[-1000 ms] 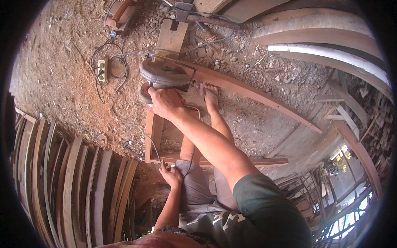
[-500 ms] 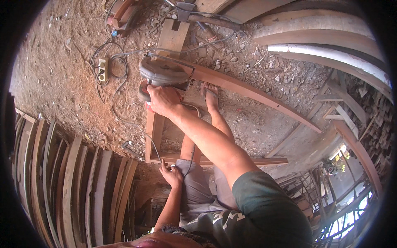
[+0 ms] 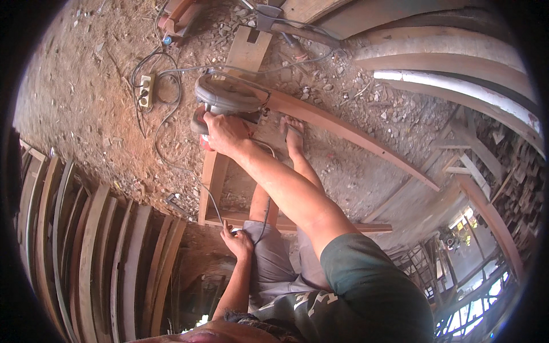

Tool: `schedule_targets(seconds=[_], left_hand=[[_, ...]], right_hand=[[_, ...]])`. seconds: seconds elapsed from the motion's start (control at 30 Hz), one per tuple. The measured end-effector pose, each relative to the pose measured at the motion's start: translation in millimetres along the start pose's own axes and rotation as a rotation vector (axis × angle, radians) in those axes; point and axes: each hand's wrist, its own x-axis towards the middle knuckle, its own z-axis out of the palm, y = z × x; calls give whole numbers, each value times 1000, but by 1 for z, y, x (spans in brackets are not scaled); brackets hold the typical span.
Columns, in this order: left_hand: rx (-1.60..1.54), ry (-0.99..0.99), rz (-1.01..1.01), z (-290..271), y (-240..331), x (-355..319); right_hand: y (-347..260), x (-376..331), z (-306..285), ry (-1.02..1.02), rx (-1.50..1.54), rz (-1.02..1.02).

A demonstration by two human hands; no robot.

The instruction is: The person assembles a rectangular wooden frame on the ground. They use a circular saw to cut planks, a hammer and chisel to shape joints, and a nail gun to fasten pieces together. The person also uses a square to check angles and a sander to smooth edges.

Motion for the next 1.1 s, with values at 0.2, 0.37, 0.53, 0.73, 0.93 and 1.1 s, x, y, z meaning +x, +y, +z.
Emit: schedule_targets(seconds=[0.2, 0.37, 0.53, 0.73, 0.93, 1.1], left_hand=[[-44, 6, -27, -5, 7, -4], [-132, 78, 1, -3, 1, -14], [-360, 326, -48, -9, 26, -31], [-643, 229, -174, -30, -8, -60], [-952, 220, -154, -30, -51, -87], [-1140, 98, -301, -22, -81, -102]], right_hand=[[7, 19, 28, 130, 129, -53], [-7, 2, 19, 104, 148, -34], [-72, -86, -53, 151, -48, -118], [-196, -178, -121, 87, -262, -308], [-346, -254, -80, -86, -631, -690], [-420, -315, 46, -325, -782, -964]])
